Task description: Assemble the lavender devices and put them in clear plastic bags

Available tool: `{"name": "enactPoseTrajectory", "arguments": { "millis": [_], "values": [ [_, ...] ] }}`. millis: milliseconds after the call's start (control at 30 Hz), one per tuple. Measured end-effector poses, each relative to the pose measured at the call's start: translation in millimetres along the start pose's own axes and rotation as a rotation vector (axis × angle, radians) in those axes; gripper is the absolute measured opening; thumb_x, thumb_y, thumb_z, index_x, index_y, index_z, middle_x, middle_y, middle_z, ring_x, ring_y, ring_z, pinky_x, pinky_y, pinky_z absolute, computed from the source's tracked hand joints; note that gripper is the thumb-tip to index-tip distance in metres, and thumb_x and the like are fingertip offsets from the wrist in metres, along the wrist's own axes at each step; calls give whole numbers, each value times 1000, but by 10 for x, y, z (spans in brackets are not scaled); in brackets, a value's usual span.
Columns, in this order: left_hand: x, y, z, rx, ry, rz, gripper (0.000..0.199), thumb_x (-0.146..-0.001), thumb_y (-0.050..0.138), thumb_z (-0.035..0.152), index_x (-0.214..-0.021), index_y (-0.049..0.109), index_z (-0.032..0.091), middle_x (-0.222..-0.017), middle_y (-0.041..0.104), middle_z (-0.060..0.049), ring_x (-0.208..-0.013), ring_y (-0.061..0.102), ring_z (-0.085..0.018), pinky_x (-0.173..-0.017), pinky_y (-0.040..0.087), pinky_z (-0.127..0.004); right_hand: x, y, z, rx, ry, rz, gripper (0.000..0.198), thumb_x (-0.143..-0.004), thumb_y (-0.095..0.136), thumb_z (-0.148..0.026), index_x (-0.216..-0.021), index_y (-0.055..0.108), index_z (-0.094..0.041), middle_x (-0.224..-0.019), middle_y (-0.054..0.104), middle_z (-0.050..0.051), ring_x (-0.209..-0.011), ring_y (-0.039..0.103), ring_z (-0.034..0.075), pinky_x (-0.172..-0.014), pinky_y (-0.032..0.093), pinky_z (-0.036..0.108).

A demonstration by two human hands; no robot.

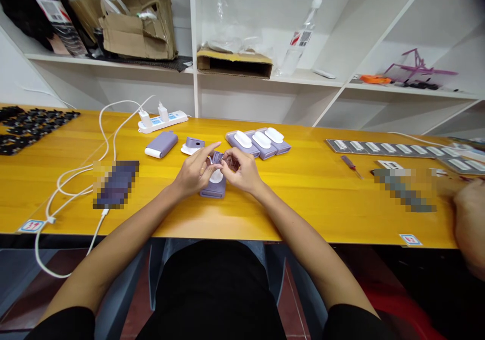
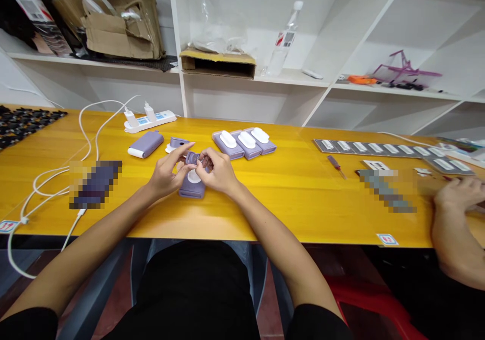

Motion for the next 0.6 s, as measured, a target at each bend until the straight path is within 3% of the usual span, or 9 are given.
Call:
{"name": "enactPoseTrajectory", "arguments": {
  "millis": [133, 233, 367, 600],
  "values": [
    [-24, -7, -32, 118, -16, 2, 33, -105, 72, 36, -134, 73, 20, -104, 75, -9, -85, 68, -18, -82, 59, -32, 7, 10, -23, -22, -1, -19, 11, -92, 64, -31, -90, 56, -24, -63, 52, -7, -52, 47, 11, -54, 40, 25],
    [-35, 21, -105, 231, -112, -14, 28, -101, 76, 39, -122, 76, 21, -102, 72, -8, -88, 67, -19, -79, 59, -31, 22, 39, -48, -28, -24, -31, 12, -91, 66, -32, -90, 57, -24, -65, 56, -6, -51, 47, 11, -54, 40, 25],
    [-12, 56, -203, 348, -255, -7, 33, -100, 75, 50, -114, 74, 20, -106, 69, -10, -95, 69, -21, -77, 61, -31, 40, 40, -100, 26, -72, -12, 9, -94, 63, -30, -95, 58, -23, -72, 63, -3, -54, 49, 11, -55, 41, 25],
    [13, 127, -272, 516, -363, -4, 43, -104, 66, 61, -103, 73, 18, -102, 76, -9, -93, 73, -20, -84, 62, -32, 60, 27, -265, 185, -248, -5, 5, -99, 57, -26, -100, 60, -22, -79, 65, 1, -62, 55, 15, -60, 44, 29]
  ]
}}
Point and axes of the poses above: each hand's wrist, its own x-axis away from the middle knuckle, its own y-axis out of the palm, z = x × y, the point moved 9 cm from there along -x, towards the middle knuckle
